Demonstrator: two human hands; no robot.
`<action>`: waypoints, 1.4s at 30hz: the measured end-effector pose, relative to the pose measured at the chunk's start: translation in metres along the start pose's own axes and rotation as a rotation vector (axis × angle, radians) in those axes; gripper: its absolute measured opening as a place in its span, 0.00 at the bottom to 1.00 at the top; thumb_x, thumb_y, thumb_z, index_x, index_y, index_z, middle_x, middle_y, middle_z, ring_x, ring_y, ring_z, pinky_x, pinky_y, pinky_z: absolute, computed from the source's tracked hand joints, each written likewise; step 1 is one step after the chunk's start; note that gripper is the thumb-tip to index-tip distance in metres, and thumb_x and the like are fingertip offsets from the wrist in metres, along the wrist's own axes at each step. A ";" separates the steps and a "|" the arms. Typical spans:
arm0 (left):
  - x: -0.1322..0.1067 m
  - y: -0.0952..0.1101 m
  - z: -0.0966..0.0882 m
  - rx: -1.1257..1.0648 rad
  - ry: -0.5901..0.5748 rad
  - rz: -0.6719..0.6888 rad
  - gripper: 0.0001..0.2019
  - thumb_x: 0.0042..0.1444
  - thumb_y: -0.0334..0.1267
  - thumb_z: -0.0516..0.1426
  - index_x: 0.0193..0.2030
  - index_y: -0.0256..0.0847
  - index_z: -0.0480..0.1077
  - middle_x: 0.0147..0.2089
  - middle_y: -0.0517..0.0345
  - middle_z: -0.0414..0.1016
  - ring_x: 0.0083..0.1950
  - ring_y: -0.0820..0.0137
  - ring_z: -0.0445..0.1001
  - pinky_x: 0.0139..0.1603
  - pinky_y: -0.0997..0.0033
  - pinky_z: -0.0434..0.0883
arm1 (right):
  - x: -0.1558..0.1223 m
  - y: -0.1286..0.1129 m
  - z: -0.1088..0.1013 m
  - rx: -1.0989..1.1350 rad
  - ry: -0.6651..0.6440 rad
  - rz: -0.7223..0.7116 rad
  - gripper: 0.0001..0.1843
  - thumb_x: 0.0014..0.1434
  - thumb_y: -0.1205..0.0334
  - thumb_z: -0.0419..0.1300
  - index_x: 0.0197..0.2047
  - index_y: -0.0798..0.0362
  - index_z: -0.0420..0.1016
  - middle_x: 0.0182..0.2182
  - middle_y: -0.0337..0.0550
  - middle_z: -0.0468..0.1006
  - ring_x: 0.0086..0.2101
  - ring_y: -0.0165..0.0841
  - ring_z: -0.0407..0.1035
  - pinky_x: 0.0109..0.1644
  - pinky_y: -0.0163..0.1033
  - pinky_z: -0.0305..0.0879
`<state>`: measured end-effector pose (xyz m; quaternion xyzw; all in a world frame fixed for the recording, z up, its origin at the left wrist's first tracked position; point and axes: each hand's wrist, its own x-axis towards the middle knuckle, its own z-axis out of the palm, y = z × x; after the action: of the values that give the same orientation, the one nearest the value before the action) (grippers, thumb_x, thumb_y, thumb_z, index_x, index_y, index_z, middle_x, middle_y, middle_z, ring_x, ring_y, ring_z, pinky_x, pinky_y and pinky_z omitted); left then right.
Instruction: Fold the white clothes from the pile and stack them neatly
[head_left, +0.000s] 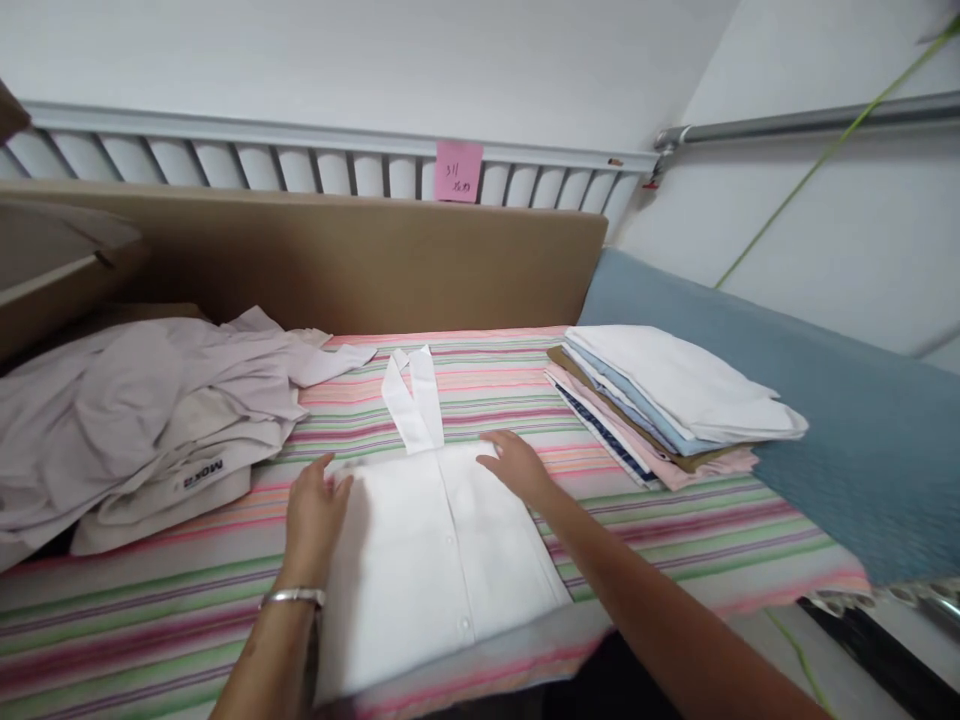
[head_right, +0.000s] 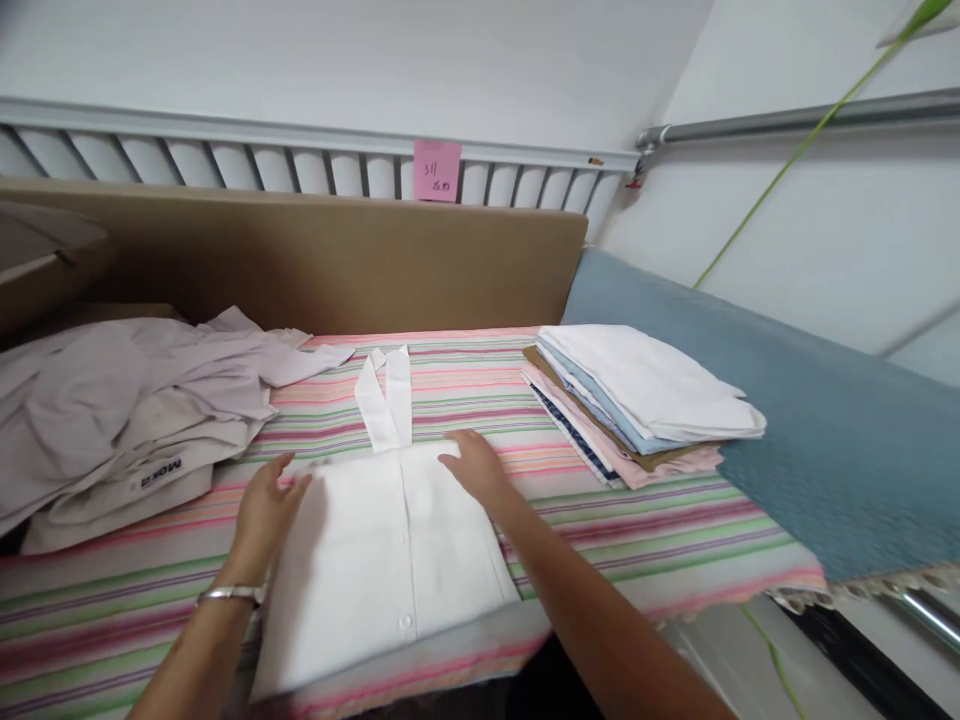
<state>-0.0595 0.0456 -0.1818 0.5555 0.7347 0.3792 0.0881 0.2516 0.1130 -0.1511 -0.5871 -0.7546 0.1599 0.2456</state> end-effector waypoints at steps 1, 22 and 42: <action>0.004 -0.004 -0.001 -0.042 -0.092 -0.055 0.24 0.49 0.43 0.54 0.53 0.35 0.63 0.49 0.45 0.70 0.48 0.60 0.69 0.51 0.58 0.65 | 0.008 -0.003 -0.002 -0.029 -0.079 -0.038 0.21 0.50 0.60 0.60 0.49 0.54 0.70 0.49 0.47 0.72 0.50 0.38 0.63 0.55 0.43 0.57; 0.059 0.030 -0.022 0.231 -0.944 0.020 0.15 0.35 0.39 0.57 0.33 0.38 0.73 0.33 0.58 0.77 0.36 0.65 0.72 0.33 0.73 0.65 | 0.054 -0.038 -0.024 -0.307 -0.712 -0.081 0.13 0.44 0.59 0.63 0.36 0.52 0.74 0.33 0.41 0.76 0.34 0.37 0.70 0.30 0.33 0.57; 0.020 0.103 -0.154 0.380 -0.120 0.680 0.08 0.50 0.33 0.51 0.30 0.39 0.71 0.30 0.54 0.72 0.36 0.66 0.69 0.42 0.67 0.65 | -0.002 -0.092 -0.108 -0.334 0.081 -0.497 0.08 0.60 0.62 0.51 0.38 0.53 0.69 0.34 0.43 0.75 0.36 0.34 0.66 0.36 0.35 0.53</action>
<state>-0.0745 0.0028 -0.0010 0.7947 0.5595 0.2111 -0.1041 0.2382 0.0827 -0.0135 -0.4224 -0.8807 -0.0549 0.2073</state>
